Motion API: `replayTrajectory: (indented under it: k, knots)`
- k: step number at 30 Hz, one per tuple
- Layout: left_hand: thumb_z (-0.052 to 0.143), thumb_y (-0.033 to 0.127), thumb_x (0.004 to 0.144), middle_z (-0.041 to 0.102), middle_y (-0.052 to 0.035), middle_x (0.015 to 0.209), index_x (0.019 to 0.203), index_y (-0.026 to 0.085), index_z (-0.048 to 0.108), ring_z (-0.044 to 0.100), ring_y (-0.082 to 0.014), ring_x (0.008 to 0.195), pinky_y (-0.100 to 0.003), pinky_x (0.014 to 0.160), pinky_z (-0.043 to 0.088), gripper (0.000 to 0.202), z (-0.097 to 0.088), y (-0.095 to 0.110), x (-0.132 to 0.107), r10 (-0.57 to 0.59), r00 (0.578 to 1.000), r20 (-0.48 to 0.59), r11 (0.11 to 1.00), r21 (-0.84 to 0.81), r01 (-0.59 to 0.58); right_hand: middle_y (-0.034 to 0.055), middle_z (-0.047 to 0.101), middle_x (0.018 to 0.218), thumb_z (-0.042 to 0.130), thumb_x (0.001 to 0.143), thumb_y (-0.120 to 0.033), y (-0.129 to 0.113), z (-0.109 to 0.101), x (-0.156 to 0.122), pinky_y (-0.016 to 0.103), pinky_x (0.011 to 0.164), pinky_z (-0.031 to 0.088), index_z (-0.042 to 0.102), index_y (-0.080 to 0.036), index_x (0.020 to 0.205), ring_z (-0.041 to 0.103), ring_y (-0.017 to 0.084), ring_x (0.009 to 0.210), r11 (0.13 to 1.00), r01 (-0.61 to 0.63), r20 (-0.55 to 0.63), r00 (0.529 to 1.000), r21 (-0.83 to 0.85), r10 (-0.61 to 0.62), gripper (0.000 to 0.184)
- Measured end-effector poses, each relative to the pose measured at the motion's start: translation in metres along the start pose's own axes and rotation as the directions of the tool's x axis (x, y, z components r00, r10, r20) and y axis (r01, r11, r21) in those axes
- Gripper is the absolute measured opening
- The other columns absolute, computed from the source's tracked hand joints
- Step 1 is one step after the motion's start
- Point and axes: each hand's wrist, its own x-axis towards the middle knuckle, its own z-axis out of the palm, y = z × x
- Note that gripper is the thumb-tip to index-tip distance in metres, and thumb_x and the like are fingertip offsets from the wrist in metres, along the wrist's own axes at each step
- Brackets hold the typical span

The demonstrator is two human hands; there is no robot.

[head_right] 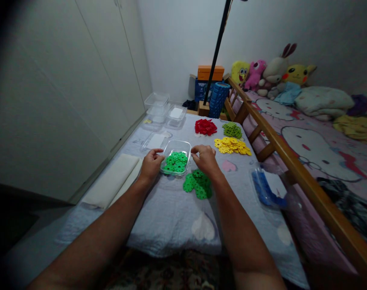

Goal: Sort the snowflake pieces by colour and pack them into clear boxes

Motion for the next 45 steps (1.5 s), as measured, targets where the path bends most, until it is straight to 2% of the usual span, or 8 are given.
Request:
replayTrajectory:
  k: [7,12,16,22,29,36,40,45]
  knots:
    - [0.062,0.030,0.068,0.047,0.0068,0.062,0.099,0.018,0.063,0.047,-0.0127,0.058,-0.024,0.057,0.035,0.033,0.000,0.004,-0.003,-0.005,1.000,-0.017,1.000,-0.010,0.005,0.0098,0.070,0.111,0.070,0.084,-0.029,0.019,-0.007,-0.030,0.039,0.091,0.038,0.078,-0.025,0.104,0.056,0.029,0.108,0.970,-0.021,0.265,0.960,-0.242,0.087,0.021]
    - [0.062,0.030,0.068,0.047,0.0069,0.062,0.100,0.017,0.064,0.047,-0.0126,0.058,-0.025,0.058,0.035,0.034,0.001,0.000,-0.001,0.002,1.000,-0.019,1.000,-0.006,-0.002,0.0098,0.069,0.113,0.070,0.082,-0.028,0.020,-0.002,-0.036,0.035,0.085,0.038,0.077,-0.025,0.105,0.056,0.029,0.107,0.959,-0.030,0.334,0.934,-0.283,0.128,0.023]
    - [0.062,0.030,0.069,0.047,0.0068,0.062,0.100,0.017,0.064,0.048,-0.0128,0.058,-0.025,0.058,0.037,0.034,0.000,-0.001,0.000,0.009,1.000,-0.018,1.000,0.008,-0.009,0.0073,0.070,0.103,0.072,0.076,-0.023,0.030,0.002,-0.034,0.033,0.083,0.040,0.074,-0.022,0.096,0.058,0.025,0.102,0.985,-0.066,0.284,0.952,-0.160,0.110,0.020]
    - [0.061,0.029,0.068,0.047,0.0070,0.061,0.100,0.017,0.064,0.048,-0.0131,0.057,-0.025,0.057,0.036,0.034,-0.001,0.004,-0.001,-0.001,1.000,-0.007,1.000,0.003,0.001,0.0009,0.066,0.078,0.062,0.074,-0.023,0.043,-0.004,-0.030,0.026,0.066,0.044,0.065,-0.019,0.076,0.058,0.016,0.072,0.948,-0.157,0.258,0.962,0.278,0.084,0.006]
    - [0.061,0.029,0.069,0.047,0.0073,0.061,0.100,0.017,0.064,0.048,-0.0127,0.057,-0.024,0.057,0.037,0.033,0.000,0.003,-0.001,0.007,1.000,-0.003,1.000,-0.011,-0.007,0.0013,0.064,0.074,0.063,0.076,-0.034,0.017,-0.014,-0.008,0.028,0.065,0.044,0.065,-0.020,0.077,0.057,0.016,0.069,0.910,-0.052,-0.003,0.998,0.412,0.058,0.014]
    - [0.062,0.028,0.068,0.048,0.0072,0.061,0.100,0.017,0.064,0.049,-0.0129,0.057,-0.024,0.057,0.038,0.034,0.000,0.002,-0.001,-0.003,1.000,-0.006,1.000,-0.015,0.003,0.0033,0.074,0.086,0.059,0.080,-0.017,-0.036,0.002,0.029,0.033,0.080,0.041,0.071,-0.020,0.082,0.063,0.019,0.084,0.997,0.072,0.038,0.997,0.032,-0.074,0.012]
    - [0.062,0.028,0.069,0.048,0.0071,0.061,0.100,0.017,0.064,0.049,-0.0127,0.056,-0.024,0.056,0.038,0.033,0.000,0.001,-0.001,-0.002,1.000,-0.005,1.000,-0.014,0.002,0.0081,0.078,0.097,0.058,0.087,-0.015,-0.052,0.019,0.046,0.041,0.090,0.034,0.075,-0.021,0.089,0.065,0.025,0.098,0.966,0.082,0.124,0.991,-0.247,-0.052,0.019]
    - [0.062,0.029,0.069,0.049,0.0068,0.062,0.100,0.017,0.065,0.049,-0.0126,0.057,-0.024,0.056,0.038,0.034,0.001,-0.002,-0.001,-0.005,1.000,-0.002,1.000,-0.024,0.005,0.0155,0.077,0.107,0.052,0.092,-0.014,-0.056,0.038,0.058,0.043,0.089,0.031,0.077,-0.018,0.099,0.063,0.028,0.102,0.914,0.080,0.144,0.989,-0.398,-0.024,0.027]
